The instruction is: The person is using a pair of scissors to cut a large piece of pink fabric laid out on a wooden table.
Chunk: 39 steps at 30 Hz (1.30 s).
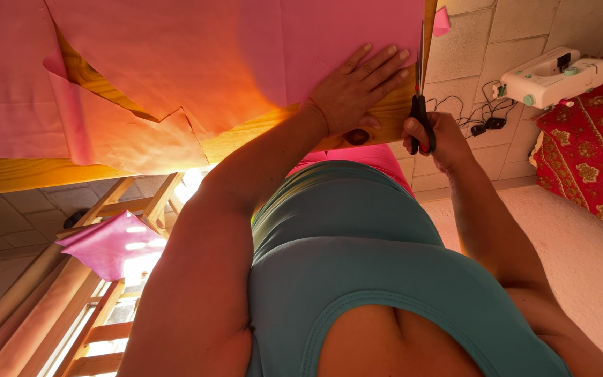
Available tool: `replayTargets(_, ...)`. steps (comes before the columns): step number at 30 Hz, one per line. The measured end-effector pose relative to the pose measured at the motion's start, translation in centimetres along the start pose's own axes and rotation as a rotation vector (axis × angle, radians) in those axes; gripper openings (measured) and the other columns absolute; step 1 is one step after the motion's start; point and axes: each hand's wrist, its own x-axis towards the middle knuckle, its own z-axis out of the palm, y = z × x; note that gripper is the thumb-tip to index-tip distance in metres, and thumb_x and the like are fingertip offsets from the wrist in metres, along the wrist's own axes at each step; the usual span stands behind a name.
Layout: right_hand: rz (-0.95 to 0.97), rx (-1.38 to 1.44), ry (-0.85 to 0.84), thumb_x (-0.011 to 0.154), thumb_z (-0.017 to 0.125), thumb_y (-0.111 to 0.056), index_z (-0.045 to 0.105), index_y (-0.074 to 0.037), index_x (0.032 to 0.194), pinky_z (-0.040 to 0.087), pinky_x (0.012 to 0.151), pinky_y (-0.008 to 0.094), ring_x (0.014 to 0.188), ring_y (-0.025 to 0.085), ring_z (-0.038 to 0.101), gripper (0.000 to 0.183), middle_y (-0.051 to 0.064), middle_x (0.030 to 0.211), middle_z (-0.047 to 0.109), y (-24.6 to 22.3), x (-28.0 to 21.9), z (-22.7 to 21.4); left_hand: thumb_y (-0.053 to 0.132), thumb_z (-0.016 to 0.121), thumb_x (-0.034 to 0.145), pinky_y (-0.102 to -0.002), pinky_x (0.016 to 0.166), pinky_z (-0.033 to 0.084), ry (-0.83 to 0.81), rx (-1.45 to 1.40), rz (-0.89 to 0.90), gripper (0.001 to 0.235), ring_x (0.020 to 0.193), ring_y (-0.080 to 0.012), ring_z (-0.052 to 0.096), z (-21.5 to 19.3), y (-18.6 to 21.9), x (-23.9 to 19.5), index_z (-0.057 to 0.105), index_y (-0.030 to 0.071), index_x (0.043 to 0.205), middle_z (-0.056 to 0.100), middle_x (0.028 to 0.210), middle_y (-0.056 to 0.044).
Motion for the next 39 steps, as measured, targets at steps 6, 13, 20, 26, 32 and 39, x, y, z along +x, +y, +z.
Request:
replayTargets(6, 0.014, -0.002, 0.006, 0.111, 0.085, -0.048, 0.076, -0.008, 0.095, 0.034, 0.055, 0.027, 0.063, 0.016, 0.065, 0.044, 0.009, 0.077, 0.074, -0.1, -0.1, 0.2, 0.070, 0.087, 0.111, -0.065, 0.151, 0.014, 0.006, 0.016, 0.000, 0.124, 0.186, -0.0378, 0.014, 0.2, 0.0, -0.1, 0.027, 0.003, 0.197, 0.014, 0.202, -0.015)
replayTargets(13, 0.047, 0.003, 0.093, 0.107, 0.090, -0.050, 0.076, -0.009, 0.092, 0.034, 0.056, 0.028, 0.060, 0.015, 0.061, 0.046, 0.009, 0.074, 0.073, -0.5, 0.4, 0.6, 0.070, 0.082, 0.111, -0.064, 0.152, 0.013, -0.018, 0.030, -0.014, 0.126, 0.187, -0.0349, 0.014, 0.0, 0.1, 0.0, 0.020, -0.001, 0.196, 0.015, 0.204, -0.012)
replayTargets(20, 0.016, 0.039, 0.091, 0.109, 0.093, -0.040, 0.079, -0.002, 0.098, 0.049, 0.062, 0.031, 0.061, 0.017, 0.062, 0.042, 0.010, 0.073, 0.072, 0.0, 0.8, 0.7, 0.070, 0.083, 0.111, -0.063, 0.152, 0.014, -0.015, 0.045, -0.012, 0.126, 0.187, -0.0346, 0.015, 0.0, 0.1, 0.0, 0.022, -0.001, 0.196, 0.015, 0.203, -0.011)
replayTargets(26, -0.002, 0.056, 0.092, 0.107, 0.094, -0.042, 0.078, -0.001, 0.098, 0.049, 0.062, 0.032, 0.062, 0.017, 0.062, 0.045, 0.011, 0.074, 0.072, 0.2, 1.0, 1.0, 0.071, 0.080, 0.111, -0.062, 0.152, 0.013, -0.022, 0.055, -0.019, 0.125, 0.187, -0.0335, 0.015, 0.1, 0.1, 0.1, 0.021, 0.000, 0.196, 0.016, 0.204, -0.010)
replayTargets(32, -0.012, 0.072, 0.101, 0.109, 0.092, -0.040, 0.074, 0.000, 0.091, 0.044, 0.059, 0.032, 0.058, 0.019, 0.056, 0.047, 0.012, 0.069, 0.066, -0.2, 0.8, 1.4, 0.070, 0.078, 0.115, -0.063, 0.152, 0.012, -0.036, 0.033, -0.014, 0.122, 0.187, -0.0344, 0.014, 0.1, 0.1, 0.2, 0.020, 0.000, 0.196, 0.016, 0.203, -0.011)
replayTargets(39, -0.007, 0.088, 0.109, 0.110, 0.092, -0.038, 0.074, 0.000, 0.091, 0.045, 0.059, 0.032, 0.057, 0.018, 0.056, 0.047, 0.013, 0.070, 0.068, 0.3, 1.2, 1.3, 0.069, 0.078, 0.116, -0.063, 0.152, 0.014, -0.032, 0.051, -0.010, 0.119, 0.187, -0.0345, 0.014, -0.2, 0.2, 0.1, 0.022, -0.001, 0.196, 0.014, 0.203, -0.011)
